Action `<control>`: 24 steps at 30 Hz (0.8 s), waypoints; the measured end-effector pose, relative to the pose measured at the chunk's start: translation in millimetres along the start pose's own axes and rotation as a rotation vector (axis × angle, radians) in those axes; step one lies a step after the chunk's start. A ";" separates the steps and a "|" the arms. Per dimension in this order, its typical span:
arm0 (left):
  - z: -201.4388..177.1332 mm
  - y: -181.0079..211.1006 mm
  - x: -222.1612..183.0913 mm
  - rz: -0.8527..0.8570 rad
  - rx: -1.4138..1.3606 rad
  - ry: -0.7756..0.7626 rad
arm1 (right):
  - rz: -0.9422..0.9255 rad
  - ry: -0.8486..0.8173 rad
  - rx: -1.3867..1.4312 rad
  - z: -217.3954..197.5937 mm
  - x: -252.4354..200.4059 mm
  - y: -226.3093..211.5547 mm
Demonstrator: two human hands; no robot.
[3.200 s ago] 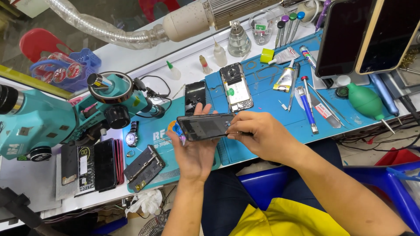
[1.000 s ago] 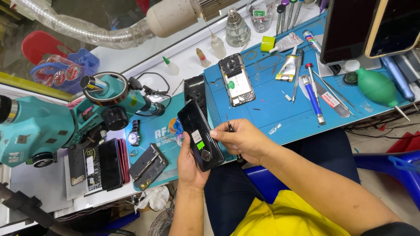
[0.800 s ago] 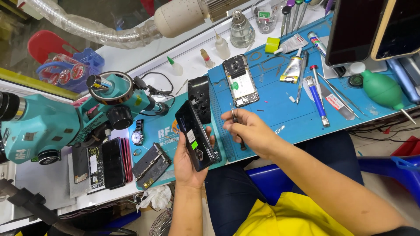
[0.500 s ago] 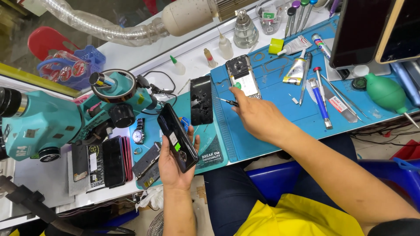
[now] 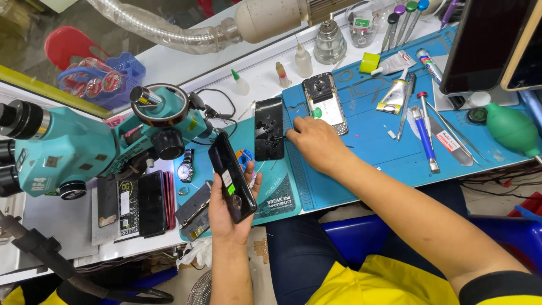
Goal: Disassembling and testing the internal components of a mobile phone using precision tools at a repair station.
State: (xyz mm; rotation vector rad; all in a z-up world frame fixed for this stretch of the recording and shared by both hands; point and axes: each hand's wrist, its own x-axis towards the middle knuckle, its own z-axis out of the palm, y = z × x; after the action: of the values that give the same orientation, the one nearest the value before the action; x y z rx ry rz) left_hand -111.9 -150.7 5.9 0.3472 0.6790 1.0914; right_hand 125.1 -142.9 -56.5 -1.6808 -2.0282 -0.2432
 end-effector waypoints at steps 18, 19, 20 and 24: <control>0.7 -34.7 12.0 -0.055 0.275 -0.018 | 0.894 -0.163 1.662 -54.7 -9.5 -25.0; 2.6 -36.9 11.7 -0.059 0.280 -0.019 | 0.897 -0.157 1.665 -49.8 -11.9 -26.5; 4.5 -39.2 11.5 -0.080 0.298 -0.019 | 0.904 -0.146 1.765 -44.8 -14.4 -27.9; 8.9 -49.6 12.7 -0.111 0.313 -0.041 | 0.925 -0.083 1.946 -49.7 -18.0 -36.3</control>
State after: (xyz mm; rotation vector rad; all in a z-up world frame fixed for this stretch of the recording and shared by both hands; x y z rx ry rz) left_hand -67.9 -160.4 -20.0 0.5918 0.8247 0.8699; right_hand 105.2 -188.4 -15.9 -0.8754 -0.4558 1.5272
